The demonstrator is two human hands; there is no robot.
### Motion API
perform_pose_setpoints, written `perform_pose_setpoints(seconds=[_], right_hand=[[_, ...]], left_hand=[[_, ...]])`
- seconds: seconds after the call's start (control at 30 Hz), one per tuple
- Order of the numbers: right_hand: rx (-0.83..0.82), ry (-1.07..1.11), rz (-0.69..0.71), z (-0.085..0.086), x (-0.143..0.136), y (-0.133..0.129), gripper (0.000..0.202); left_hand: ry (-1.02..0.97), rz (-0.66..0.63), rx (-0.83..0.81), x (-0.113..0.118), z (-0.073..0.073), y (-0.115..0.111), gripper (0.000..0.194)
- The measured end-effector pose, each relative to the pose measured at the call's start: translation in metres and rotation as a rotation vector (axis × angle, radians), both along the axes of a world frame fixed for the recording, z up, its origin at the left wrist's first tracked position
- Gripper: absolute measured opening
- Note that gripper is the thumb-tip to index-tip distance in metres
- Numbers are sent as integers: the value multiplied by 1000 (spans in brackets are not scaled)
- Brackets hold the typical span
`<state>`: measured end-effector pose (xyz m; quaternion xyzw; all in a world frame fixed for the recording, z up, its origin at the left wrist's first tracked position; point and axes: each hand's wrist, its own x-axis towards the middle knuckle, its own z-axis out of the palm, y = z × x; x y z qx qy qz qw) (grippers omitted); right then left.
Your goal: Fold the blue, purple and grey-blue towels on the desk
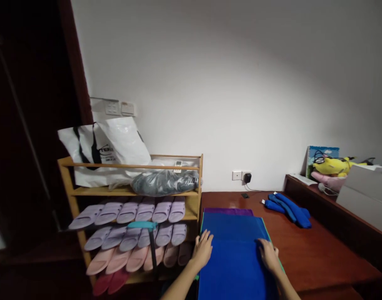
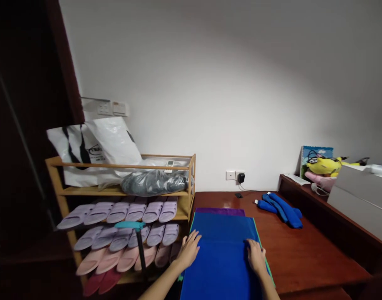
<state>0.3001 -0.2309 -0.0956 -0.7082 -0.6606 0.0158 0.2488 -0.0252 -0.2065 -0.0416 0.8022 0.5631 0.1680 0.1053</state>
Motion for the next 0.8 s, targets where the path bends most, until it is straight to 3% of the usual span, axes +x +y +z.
perform_pose_setpoints(seconds=[0.23,0.37,0.47,0.6,0.8], right_hand=[[-22,108,-47,-5,7,3,32],[-43,206,-72,0,12,11,22],[-42,307,-73,9,22,15,16],[16,477,-51,29,37,13,29],[101,708,-11,86,50,4,45]], left_hand=[[-121,63,-79,-7,-17,19,44],[-221,158,-191,-14,-15,34,25],[-371,138,-258,-23,-10,44,19],[-609,11,-321,-31,5,46,25],[-895,-88,-311,-32,55,37,40]])
